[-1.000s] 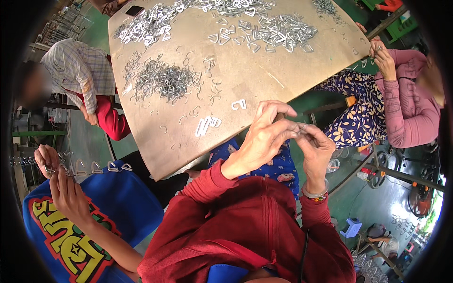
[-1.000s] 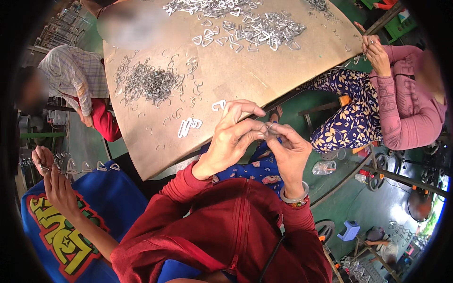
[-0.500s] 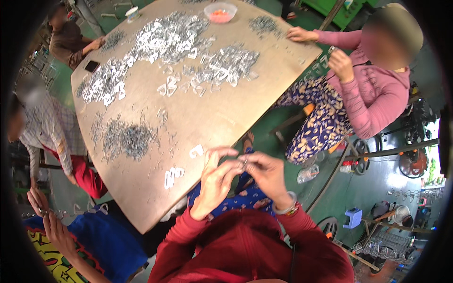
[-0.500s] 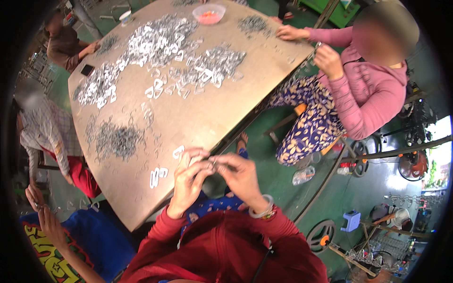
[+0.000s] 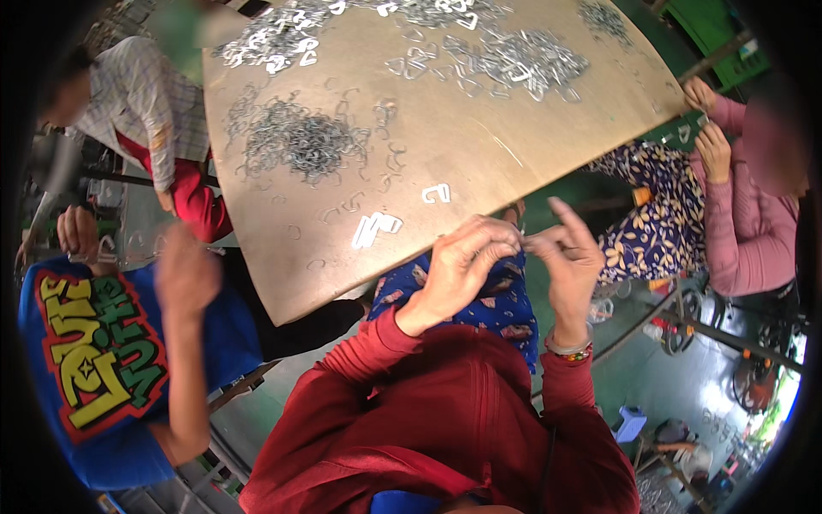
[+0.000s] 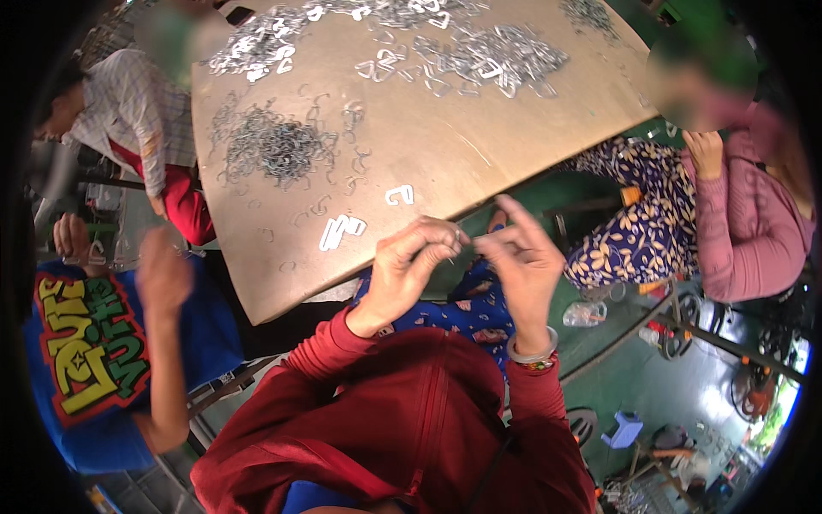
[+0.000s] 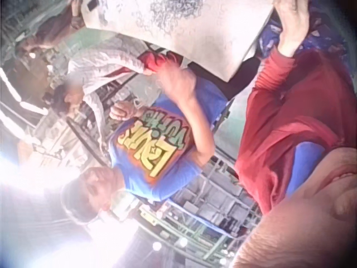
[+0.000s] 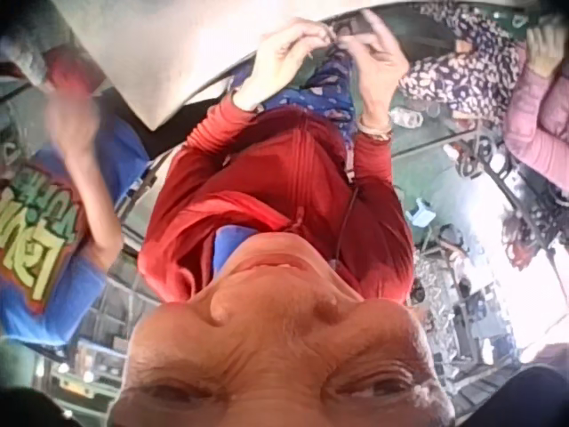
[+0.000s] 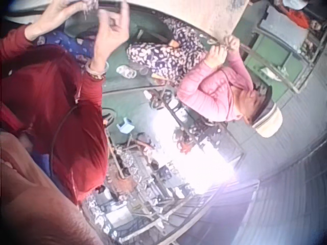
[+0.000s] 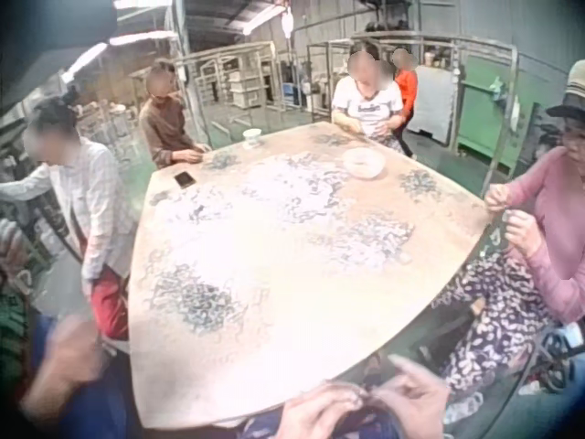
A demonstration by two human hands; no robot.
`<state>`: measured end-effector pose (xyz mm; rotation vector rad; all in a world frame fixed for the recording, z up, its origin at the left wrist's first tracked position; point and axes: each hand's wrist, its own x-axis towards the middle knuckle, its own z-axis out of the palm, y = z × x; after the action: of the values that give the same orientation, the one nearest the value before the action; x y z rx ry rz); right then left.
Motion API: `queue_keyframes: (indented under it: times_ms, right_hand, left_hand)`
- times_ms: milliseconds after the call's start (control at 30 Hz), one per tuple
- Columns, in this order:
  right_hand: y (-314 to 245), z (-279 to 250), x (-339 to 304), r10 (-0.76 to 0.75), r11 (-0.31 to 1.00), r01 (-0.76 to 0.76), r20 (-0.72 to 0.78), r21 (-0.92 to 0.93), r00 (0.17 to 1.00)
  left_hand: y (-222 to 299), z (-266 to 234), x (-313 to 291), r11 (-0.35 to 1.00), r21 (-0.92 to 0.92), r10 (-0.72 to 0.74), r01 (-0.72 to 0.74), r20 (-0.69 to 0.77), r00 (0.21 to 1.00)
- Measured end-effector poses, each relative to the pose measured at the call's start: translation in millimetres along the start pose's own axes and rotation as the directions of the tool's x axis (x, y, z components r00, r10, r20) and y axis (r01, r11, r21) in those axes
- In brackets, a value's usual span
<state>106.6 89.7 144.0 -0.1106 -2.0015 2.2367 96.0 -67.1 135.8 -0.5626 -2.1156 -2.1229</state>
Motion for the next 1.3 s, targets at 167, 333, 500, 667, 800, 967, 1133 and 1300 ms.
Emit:
queue_keyframes:
  times_ms: [167, 333, 500, 667, 800, 967, 1133, 1300]
  right_hand:
    - [32, 8, 125, -0.339, 0.858, 0.336, 0.064, -0.389, 0.939]
    - [121, 8, 241, -0.515, 0.19, 0.666, 0.504, -0.721, 0.693]
    - [122, 13, 257, -0.321, 0.135, 0.752, 0.689, -0.646, 0.65]
    - [122, -4, 252, -0.383, 0.017, 0.763, 0.701, -0.646, 0.602]
    - [105, -6, 234, -0.25, -0.101, 0.704, 0.703, -0.703, 0.666]
    - [42, 14, 159, -0.203, 0.309, 0.523, 0.482, -0.795, 0.852]
    - [1, 9, 42, 0.054, 0.982, 0.003, 0.292, -0.191, 0.955]
    - [-23, 7, -10, -0.066, 0.974, 0.097, 0.154, -0.204, 0.986]
  left_hand:
    - [12, 2, -4, 0.995, 0.073, 0.067, -0.074, 0.088, 0.994]
    - [27, 7, -15, 0.997, 0.061, 0.03, -0.039, 0.148, 0.989]
    - [25, -6, -30, 0.985, 0.105, 0.119, -0.135, 0.144, 0.982]
    - [27, -6, -35, 0.98, 0.112, 0.15, -0.165, 0.125, 0.981]
    - [25, -11, -39, 0.973, 0.115, 0.191, -0.202, 0.097, 0.977]
    - [28, -23, -36, 0.966, 0.122, 0.221, -0.227, 0.057, 0.974]
    - [8, -20, -30, 0.985, 0.08, 0.148, -0.156, 0.092, 0.985]
    - [12, -18, -19, 0.99, 0.125, 0.052, -0.07, 0.14, 0.989]
